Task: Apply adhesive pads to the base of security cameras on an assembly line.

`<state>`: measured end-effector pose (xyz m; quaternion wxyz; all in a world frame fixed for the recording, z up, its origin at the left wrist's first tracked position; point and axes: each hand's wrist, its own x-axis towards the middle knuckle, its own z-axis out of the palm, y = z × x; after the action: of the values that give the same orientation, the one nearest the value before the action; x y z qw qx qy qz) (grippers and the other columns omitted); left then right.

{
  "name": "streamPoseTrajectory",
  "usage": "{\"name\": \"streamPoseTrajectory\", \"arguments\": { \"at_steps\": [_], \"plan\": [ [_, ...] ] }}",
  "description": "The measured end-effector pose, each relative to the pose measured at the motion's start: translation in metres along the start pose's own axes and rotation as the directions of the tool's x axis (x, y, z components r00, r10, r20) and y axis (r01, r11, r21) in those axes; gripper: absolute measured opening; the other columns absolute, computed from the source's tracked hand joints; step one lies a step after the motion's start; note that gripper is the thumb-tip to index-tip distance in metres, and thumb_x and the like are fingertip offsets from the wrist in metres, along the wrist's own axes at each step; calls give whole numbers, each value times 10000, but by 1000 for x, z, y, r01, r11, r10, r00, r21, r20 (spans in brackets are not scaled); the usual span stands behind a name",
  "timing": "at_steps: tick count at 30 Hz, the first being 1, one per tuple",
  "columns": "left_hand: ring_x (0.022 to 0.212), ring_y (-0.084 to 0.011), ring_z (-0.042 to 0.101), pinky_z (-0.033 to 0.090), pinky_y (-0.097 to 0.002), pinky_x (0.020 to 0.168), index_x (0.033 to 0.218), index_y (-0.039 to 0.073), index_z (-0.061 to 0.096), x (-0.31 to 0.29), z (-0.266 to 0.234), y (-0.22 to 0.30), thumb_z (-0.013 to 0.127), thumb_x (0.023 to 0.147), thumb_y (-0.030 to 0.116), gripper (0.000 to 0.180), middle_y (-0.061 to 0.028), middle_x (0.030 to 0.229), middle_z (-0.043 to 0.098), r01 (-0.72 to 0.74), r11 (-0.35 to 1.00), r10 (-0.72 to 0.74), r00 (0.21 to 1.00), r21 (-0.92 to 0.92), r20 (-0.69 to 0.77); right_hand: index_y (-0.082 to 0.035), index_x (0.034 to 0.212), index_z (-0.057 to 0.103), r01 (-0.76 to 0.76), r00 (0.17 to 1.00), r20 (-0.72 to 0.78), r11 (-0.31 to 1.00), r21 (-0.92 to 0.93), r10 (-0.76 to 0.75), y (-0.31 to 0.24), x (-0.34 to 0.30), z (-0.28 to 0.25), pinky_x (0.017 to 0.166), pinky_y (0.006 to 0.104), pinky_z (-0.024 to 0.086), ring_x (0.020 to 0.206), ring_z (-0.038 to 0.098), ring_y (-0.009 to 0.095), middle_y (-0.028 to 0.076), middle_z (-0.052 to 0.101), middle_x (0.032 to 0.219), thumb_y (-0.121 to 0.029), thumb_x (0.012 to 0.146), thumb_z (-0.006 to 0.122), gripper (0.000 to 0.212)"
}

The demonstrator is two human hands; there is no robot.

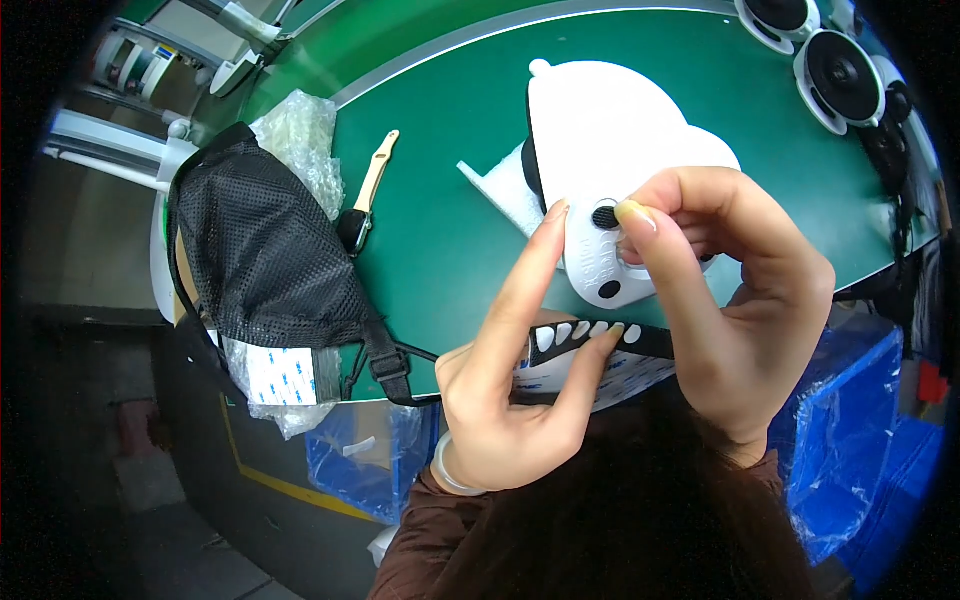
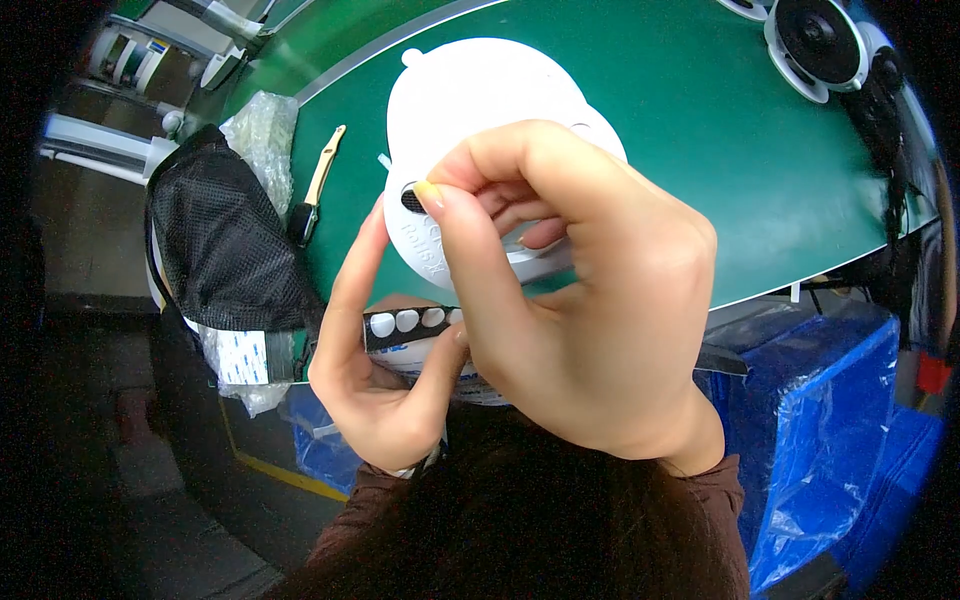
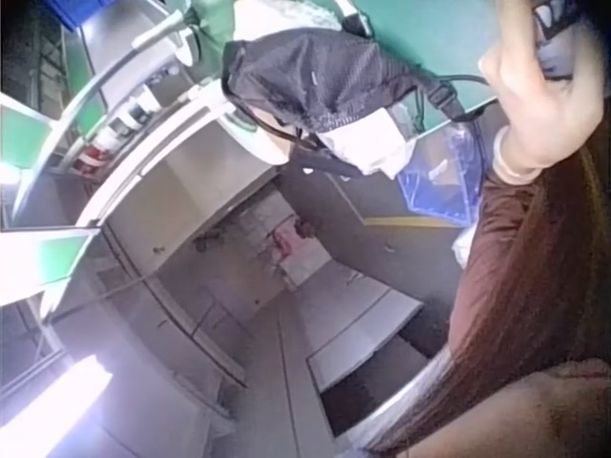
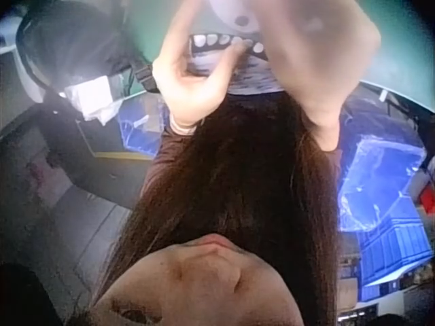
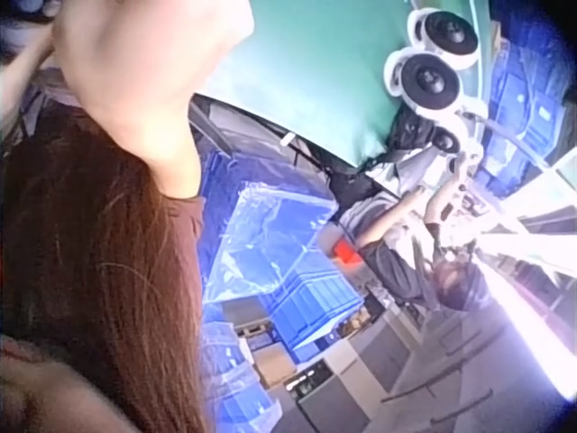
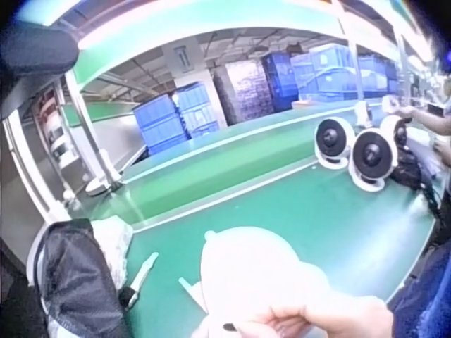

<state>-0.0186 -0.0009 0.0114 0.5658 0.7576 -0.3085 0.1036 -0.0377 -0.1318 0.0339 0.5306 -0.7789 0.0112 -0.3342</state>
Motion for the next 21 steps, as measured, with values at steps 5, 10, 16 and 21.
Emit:
{"name": "streamPoseTrajectory", "arguments": {
  "at_steps": [5,10,16,21],
  "plan": [
    [802,-191,652,488,-258,719,1216,-67,454,-1,0,0,651,623,-130,628,-204,1187,533,-8,1000,8,1000,-12,-15,45,819,607,-9,1000,-6,1000,25,9,1,0,0,610,162,432,651,568,70,46,612,727,5,769,618,64],
    [788,-183,652,478,-258,732,1213,-70,457,0,1,1,650,625,-126,622,-206,1186,533,-2,1000,2,1000,-3,7,43,815,605,-22,1000,3,998,51,22,2,1,-1,607,162,432,654,574,73,45,610,723,11,768,613,58],
    [757,-171,649,473,-250,728,1213,-75,455,0,-1,0,650,620,-130,627,-205,1177,540,-3,1000,3,1000,-24,5,31,802,602,34,999,-18,999,-7,-34,2,-1,3,589,159,424,641,566,65,36,604,720,11,759,622,51],
    [735,-150,642,467,-230,709,1217,-79,449,-2,-2,3,653,622,-126,630,-201,1136,565,52,997,-51,999,-52,15,20,803,547,143,988,-45,989,-49,-145,4,1,4,581,162,428,637,567,78,53,601,739,39,752,628,97]
  ]
}}
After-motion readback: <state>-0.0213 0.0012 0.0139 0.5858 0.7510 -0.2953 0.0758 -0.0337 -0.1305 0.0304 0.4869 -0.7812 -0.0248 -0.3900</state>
